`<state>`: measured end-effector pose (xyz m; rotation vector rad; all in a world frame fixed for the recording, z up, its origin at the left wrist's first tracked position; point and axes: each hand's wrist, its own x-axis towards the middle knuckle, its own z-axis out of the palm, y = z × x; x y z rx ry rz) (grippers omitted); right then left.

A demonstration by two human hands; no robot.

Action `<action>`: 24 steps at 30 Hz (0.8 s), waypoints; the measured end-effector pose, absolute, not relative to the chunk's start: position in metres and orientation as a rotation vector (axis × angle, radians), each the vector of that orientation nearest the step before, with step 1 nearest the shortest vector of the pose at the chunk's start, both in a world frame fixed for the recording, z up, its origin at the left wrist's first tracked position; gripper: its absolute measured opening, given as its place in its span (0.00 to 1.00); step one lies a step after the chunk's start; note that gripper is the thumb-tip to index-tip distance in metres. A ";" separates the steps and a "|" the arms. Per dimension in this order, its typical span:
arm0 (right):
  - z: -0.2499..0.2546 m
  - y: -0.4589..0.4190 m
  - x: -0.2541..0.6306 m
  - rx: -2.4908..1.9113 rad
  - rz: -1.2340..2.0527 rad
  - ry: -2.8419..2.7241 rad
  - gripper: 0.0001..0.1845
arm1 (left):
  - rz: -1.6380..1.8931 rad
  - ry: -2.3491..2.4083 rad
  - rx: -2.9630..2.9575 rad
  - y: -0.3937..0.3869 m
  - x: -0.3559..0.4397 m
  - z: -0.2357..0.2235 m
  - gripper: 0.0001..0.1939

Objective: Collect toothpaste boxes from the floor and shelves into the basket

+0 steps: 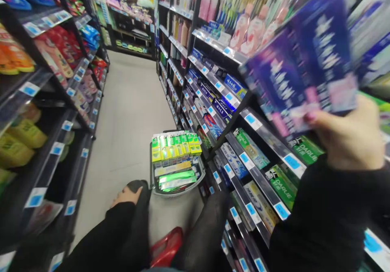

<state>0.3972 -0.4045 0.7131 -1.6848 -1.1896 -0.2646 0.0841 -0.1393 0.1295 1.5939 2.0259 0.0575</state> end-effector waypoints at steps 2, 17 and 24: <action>0.671 -0.398 0.391 -1.653 -0.009 -1.178 0.29 | 0.040 2.060 1.638 -0.156 0.086 0.130 0.43; 0.491 -0.345 0.395 -1.934 0.868 -1.275 0.26 | -0.182 1.973 1.883 -0.208 0.076 0.151 0.42; 0.419 -0.334 0.411 -1.825 1.033 -1.020 0.28 | -0.175 2.020 1.875 -0.204 0.082 0.151 0.41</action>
